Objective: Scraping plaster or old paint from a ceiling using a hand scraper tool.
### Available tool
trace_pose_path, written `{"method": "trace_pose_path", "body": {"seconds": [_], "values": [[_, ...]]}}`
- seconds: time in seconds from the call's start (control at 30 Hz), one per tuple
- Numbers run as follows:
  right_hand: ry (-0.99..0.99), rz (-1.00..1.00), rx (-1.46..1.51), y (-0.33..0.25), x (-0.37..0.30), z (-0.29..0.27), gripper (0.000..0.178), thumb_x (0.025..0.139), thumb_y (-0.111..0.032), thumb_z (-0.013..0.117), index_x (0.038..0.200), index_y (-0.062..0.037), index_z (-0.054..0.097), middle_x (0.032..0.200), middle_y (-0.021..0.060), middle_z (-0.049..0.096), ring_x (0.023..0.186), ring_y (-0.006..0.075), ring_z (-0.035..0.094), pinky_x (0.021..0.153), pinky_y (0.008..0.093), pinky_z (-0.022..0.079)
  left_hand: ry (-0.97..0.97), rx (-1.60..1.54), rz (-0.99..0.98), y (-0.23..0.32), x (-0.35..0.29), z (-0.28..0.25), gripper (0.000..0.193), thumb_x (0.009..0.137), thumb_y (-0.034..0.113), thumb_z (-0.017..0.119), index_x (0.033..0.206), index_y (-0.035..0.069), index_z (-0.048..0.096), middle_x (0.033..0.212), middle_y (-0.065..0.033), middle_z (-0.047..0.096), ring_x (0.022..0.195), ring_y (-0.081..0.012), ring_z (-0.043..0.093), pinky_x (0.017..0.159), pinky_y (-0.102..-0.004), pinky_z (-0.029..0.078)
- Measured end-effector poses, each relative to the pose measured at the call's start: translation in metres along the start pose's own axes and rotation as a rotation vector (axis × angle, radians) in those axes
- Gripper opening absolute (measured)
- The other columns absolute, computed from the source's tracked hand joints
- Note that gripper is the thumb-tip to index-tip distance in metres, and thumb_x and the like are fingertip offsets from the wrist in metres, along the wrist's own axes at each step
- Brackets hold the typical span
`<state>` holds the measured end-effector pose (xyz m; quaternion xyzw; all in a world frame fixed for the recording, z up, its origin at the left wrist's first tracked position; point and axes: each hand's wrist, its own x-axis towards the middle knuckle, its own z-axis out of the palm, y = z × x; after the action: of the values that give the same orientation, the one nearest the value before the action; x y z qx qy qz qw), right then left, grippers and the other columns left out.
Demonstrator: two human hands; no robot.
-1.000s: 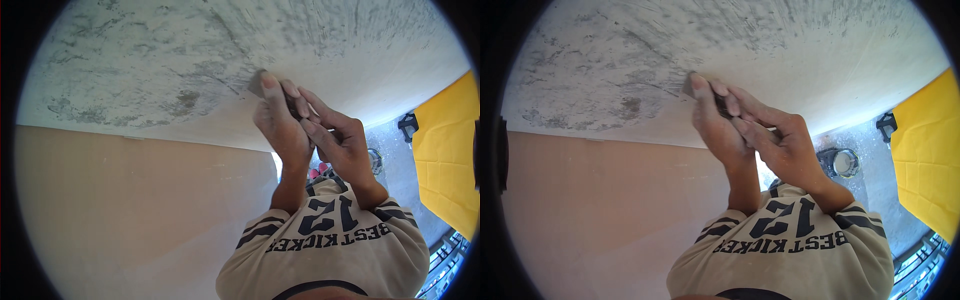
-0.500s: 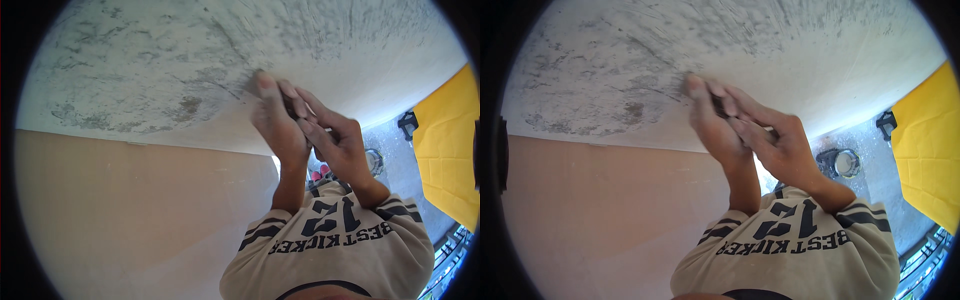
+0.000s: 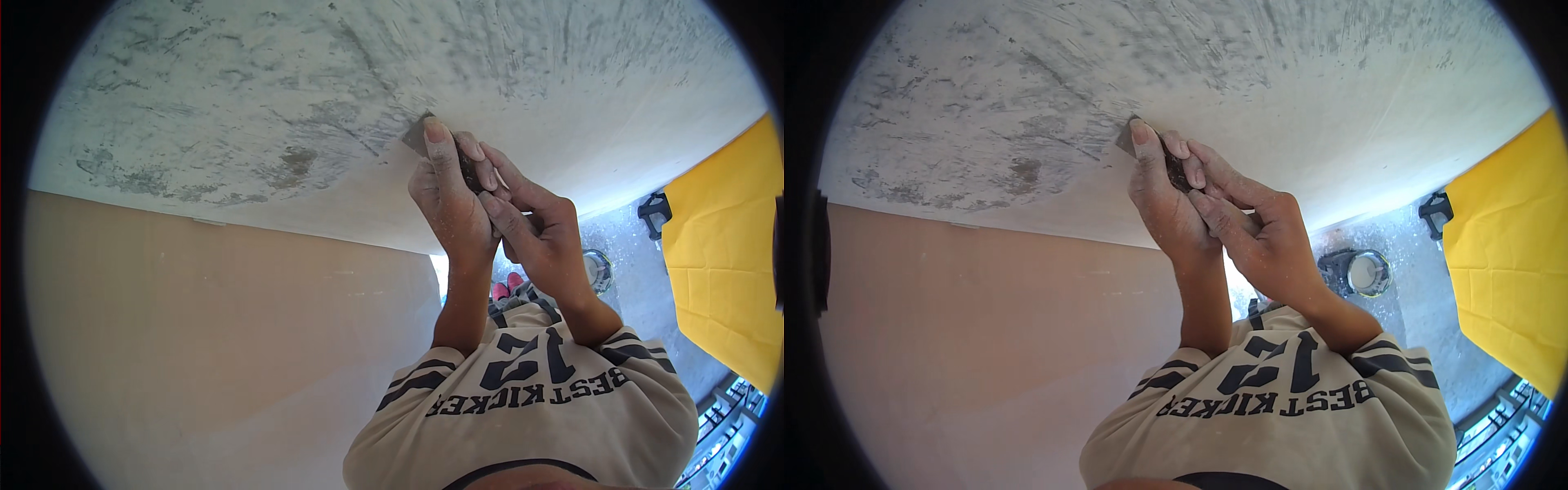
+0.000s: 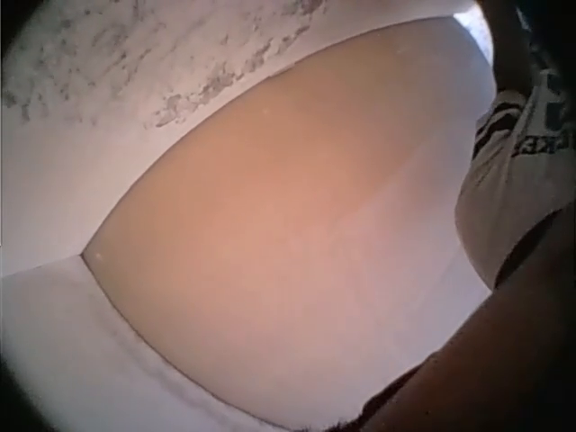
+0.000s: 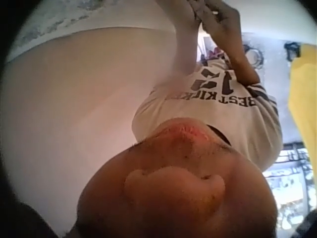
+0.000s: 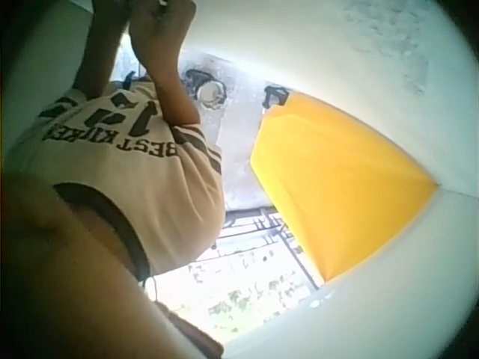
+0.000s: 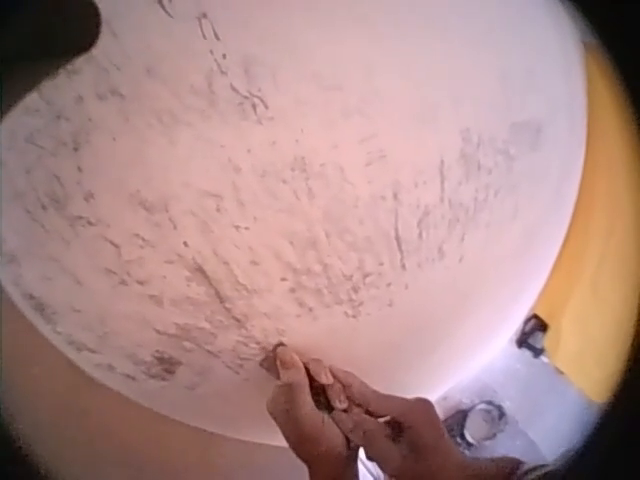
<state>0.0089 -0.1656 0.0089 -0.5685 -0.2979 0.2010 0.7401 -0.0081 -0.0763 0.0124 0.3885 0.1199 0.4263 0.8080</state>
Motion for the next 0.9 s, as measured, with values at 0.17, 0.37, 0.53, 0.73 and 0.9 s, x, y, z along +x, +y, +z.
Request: {"method": "trace_pose_path", "body": {"seconds": [0.17, 0.37, 0.53, 0.73, 0.9], "values": [[-0.013, -0.046, -0.034, 0.001, -0.001, -0.001, 0.045, 0.096, -0.003, 0.057, 0.141, -0.0017, 0.05, 0.072, -0.0036, 0.061, 0.05, -0.0015, 0.037, 0.043, 0.0167, 0.029, 0.011, -0.017, 0.047, 0.007, 0.004, 0.006, 0.051, 0.103, 0.043, 0.047, 0.071, 0.003, 0.052, 0.052, -0.0029, 0.046, 0.041, -0.0093, 0.043, 0.039, -0.0221, 0.036], [0.01, -0.042, -0.057, 0.007, -0.001, -0.003, 0.044, 0.096, -0.005, 0.058, 0.14, -0.002, 0.051, 0.07, -0.0045, 0.058, 0.05, -0.0012, 0.038, 0.044, 0.0164, 0.029, 0.019, 0.038, 0.081, -0.001, 0.004, 0.004, 0.052, 0.103, 0.045, 0.047, 0.071, 0.004, 0.052, 0.052, -0.0023, 0.045, 0.041, -0.0089, 0.043, 0.038, -0.0221, 0.035], [-0.006, -0.069, -0.071, -0.006, 0.0, 0.002, 0.044, 0.097, -0.004, 0.057, 0.14, -0.0021, 0.051, 0.069, -0.0046, 0.057, 0.05, -0.0013, 0.037, 0.043, 0.0166, 0.029, 0.022, 0.06, 0.011, -0.003, 0.002, 0.003, 0.052, 0.103, 0.045, 0.046, 0.071, 0.004, 0.052, 0.052, -0.0021, 0.045, 0.04, -0.0095, 0.043, 0.038, -0.0217, 0.035], [-0.016, 0.003, -0.019, 0.002, -0.001, -0.005, 0.044, 0.097, -0.004, 0.056, 0.14, -0.0014, 0.051, 0.071, -0.0042, 0.058, 0.05, -0.0015, 0.035, 0.042, 0.017, 0.027, 0.024, 0.034, -0.013, -0.001, 0.006, 0.004, 0.052, 0.103, 0.046, 0.045, 0.072, 0.005, 0.051, 0.052, -0.0013, 0.043, 0.04, -0.0092, 0.043, 0.038, -0.0221, 0.035], [-0.003, -0.067, -0.057, 0.002, -0.002, -0.002, 0.043, 0.097, -0.004, 0.055, 0.14, -0.0015, 0.051, 0.072, -0.0045, 0.057, 0.05, -0.0016, 0.035, 0.043, 0.017, 0.027, -0.002, 0.025, 0.055, 0.006, 0.006, 0.007, 0.052, 0.103, 0.046, 0.044, 0.072, 0.005, 0.051, 0.052, -0.0014, 0.043, 0.041, -0.0093, 0.043, 0.039, -0.0227, 0.035]]}}
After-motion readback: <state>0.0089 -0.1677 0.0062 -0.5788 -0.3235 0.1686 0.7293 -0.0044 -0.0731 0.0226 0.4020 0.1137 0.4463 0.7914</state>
